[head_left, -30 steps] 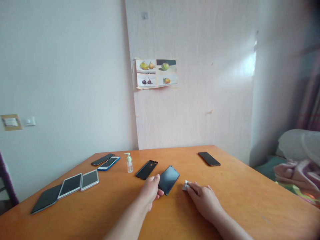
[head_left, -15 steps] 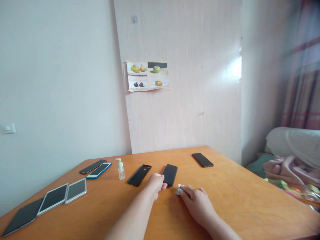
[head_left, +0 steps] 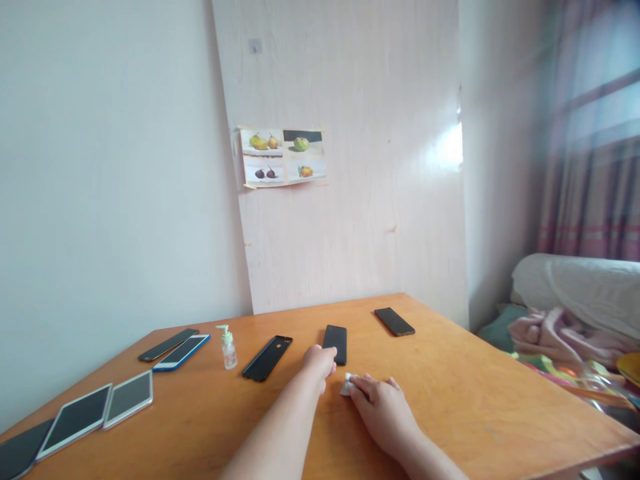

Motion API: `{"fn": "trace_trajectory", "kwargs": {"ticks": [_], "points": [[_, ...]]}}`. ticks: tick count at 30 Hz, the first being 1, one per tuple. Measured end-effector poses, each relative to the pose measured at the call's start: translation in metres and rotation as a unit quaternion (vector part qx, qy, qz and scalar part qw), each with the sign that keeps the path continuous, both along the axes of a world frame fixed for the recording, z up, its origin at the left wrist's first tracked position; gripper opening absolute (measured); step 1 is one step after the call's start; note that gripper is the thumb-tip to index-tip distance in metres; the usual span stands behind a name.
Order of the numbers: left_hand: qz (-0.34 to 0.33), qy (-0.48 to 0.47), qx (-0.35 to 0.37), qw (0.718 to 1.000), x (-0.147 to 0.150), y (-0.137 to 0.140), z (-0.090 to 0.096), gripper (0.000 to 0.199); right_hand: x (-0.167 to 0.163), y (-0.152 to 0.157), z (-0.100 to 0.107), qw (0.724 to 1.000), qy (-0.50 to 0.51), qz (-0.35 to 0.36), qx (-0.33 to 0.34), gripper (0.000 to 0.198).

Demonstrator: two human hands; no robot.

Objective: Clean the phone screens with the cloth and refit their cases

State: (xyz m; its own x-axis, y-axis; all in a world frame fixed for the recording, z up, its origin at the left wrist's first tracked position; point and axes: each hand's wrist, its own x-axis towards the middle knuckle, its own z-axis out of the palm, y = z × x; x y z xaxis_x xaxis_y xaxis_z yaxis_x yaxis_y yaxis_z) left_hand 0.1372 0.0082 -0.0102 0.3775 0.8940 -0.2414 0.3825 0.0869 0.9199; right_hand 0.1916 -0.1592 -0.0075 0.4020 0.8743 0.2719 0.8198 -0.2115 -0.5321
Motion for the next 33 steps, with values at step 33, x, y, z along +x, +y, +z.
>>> {"fn": "trace_trajectory", "kwargs": {"ticks": [33], "points": [[0.048,0.313,0.328,0.890,-0.187,0.067,-0.007,0.089,-0.039,0.091,0.030,0.989,-0.110,0.001,-0.096,0.023]]}}
